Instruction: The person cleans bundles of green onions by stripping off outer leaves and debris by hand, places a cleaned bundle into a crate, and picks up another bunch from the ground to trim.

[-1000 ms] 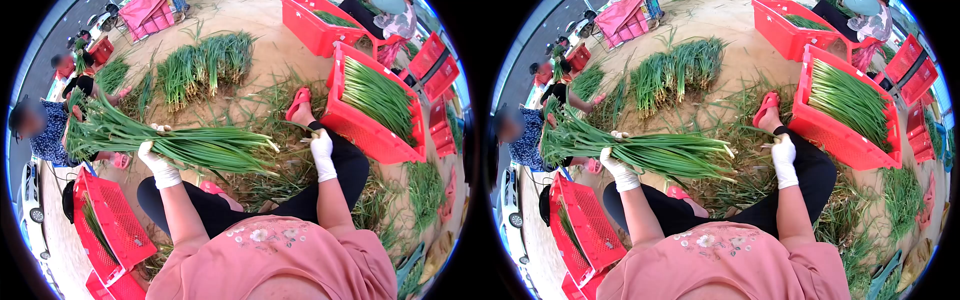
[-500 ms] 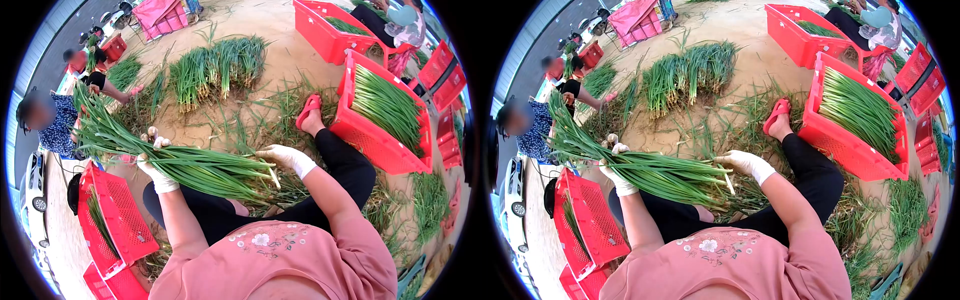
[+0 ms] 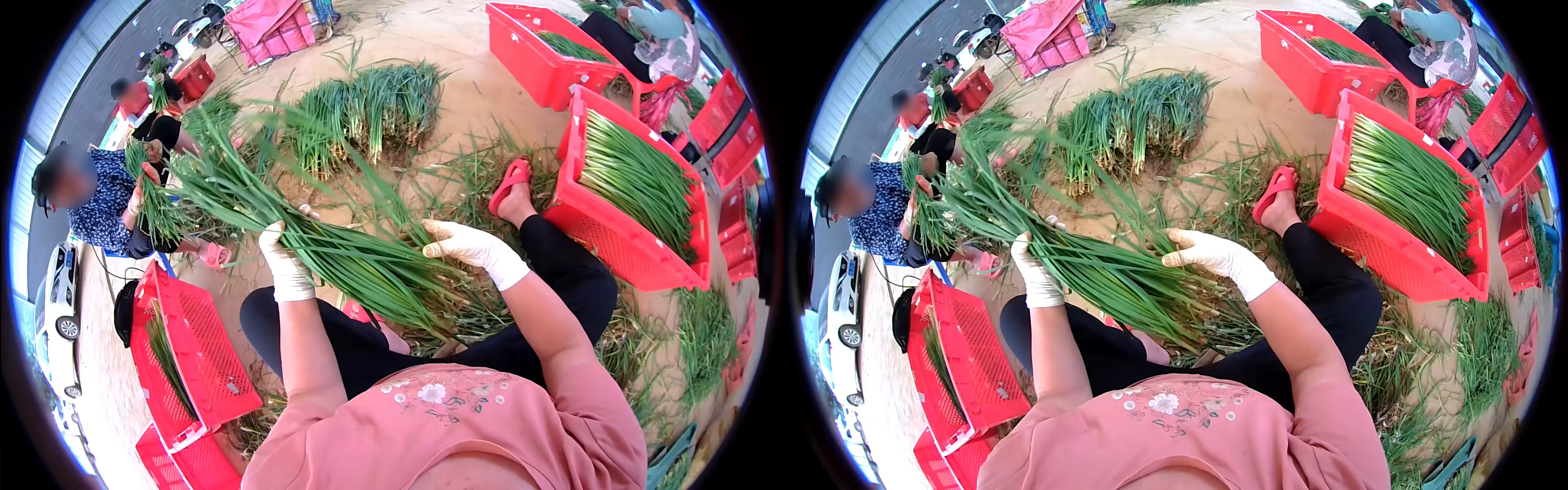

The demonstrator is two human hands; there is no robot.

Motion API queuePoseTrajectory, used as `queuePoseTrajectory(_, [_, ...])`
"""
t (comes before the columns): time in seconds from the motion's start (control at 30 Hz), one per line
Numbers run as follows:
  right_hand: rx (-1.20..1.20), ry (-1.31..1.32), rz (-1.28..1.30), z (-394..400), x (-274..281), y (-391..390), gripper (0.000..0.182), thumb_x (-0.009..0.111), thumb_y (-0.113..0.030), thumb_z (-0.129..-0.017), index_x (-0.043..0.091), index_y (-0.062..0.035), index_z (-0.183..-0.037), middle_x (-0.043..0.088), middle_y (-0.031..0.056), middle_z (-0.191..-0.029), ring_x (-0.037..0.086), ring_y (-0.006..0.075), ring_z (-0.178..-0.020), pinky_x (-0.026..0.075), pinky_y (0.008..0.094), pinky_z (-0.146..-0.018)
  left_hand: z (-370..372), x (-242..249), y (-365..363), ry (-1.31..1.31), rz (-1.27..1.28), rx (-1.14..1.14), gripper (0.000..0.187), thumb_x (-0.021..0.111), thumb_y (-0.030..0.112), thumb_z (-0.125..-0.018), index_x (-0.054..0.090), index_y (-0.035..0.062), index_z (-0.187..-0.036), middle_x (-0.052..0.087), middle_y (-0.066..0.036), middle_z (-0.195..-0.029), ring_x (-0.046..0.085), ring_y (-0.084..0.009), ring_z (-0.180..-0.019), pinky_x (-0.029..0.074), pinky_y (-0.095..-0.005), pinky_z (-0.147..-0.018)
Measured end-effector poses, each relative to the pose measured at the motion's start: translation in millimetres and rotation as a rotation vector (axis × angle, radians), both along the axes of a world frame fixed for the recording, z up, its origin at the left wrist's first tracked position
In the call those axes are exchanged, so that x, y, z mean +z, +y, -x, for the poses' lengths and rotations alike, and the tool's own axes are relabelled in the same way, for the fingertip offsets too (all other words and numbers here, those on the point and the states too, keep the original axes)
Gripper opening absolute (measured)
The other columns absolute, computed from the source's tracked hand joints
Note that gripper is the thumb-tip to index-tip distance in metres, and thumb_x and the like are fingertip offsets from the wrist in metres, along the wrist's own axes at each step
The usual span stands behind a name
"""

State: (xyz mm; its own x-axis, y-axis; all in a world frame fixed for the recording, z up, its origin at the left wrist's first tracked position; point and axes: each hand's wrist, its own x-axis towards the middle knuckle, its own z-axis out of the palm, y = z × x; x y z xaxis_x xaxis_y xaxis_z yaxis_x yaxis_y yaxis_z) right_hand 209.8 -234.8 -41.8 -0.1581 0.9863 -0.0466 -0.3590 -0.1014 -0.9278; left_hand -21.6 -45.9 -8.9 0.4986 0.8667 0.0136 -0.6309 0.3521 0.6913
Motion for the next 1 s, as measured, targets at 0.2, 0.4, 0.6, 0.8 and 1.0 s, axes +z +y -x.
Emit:
queuePoseTrajectory(0.2, [-0.022, -0.544, -0.142, 40.0, 15.0, 41.5, 0.129, 0.079, -0.051, -0.056, -0.004, 0.0052, -0.137, 0.029, 0.0255, -0.136, 0.033, 0.0279, -0.126, 0.026, 0.0317, -0.103, -37.3, 14.5, -14.4, 0.256, 0.028, 0.022, 0.032, 0.055, 0.019, -0.068, 0.057, 0.0011, -0.094, 0.061, -0.013, -0.085, 0.060, -0.0260, -0.073, 0.052, -0.0383, -0.070])
queuePoseTrajectory(0.4, [-0.099, -0.250, -0.023, 32.4, 33.3, 44.3, 0.088, 0.083, -0.028, -0.058, 0.037, -0.0004, -0.128, 0.058, 0.0115, -0.109, 0.054, 0.0194, -0.100, 0.042, 0.0319, -0.089, -71.4, 33.6, -21.1, 0.245, -0.007, -0.211, 0.035, 0.061, 0.015, -0.071, 0.056, -0.0006, -0.102, 0.062, -0.011, -0.089, 0.061, -0.0236, -0.076, 0.052, -0.0363, -0.071])
queuePoseTrajectory(0.6, [0.202, -0.171, 0.190, -0.1, 40.3, 50.4, 0.064, 0.080, -0.019, -0.060, 0.049, 0.0002, -0.113, 0.061, 0.0114, -0.096, 0.059, 0.0187, -0.083, 0.050, 0.0333, -0.072, -80.8, 17.6, -11.1, 0.072, -0.152, -0.366, 0.056, 0.069, 0.030, -0.074, 0.047, -0.0010, -0.116, 0.059, -0.013, -0.103, 0.061, -0.0245, -0.089, 0.052, -0.0374, -0.080])
queuePoseTrajectory(0.8, [0.338, -0.270, 0.250, -6.8, 47.8, 52.7, 0.056, 0.080, -0.022, -0.060, 0.054, -0.0021, -0.106, 0.063, 0.0118, -0.088, 0.062, 0.0200, -0.071, 0.051, 0.0346, -0.065, -89.9, 38.1, -32.7, 0.170, -0.168, -0.405, 0.041, 0.066, 0.009, -0.065, 0.054, -0.0030, -0.103, 0.062, -0.015, -0.091, 0.061, -0.0294, -0.083, 0.052, -0.0394, -0.076])
queuePoseTrajectory(1.0, [-0.645, -0.577, -0.241, -29.1, 24.9, 1.8, 0.067, 0.071, -0.041, -0.071, 0.049, 0.0046, -0.115, 0.060, 0.0132, -0.104, 0.056, 0.0188, -0.099, 0.042, 0.0258, -0.087, -52.5, 28.1, -4.4, -0.062, -0.219, -0.217, 0.043, 0.064, 0.003, -0.066, 0.049, 0.0039, -0.107, 0.056, -0.008, -0.082, 0.054, -0.0223, -0.084, 0.047, -0.0371, -0.082])
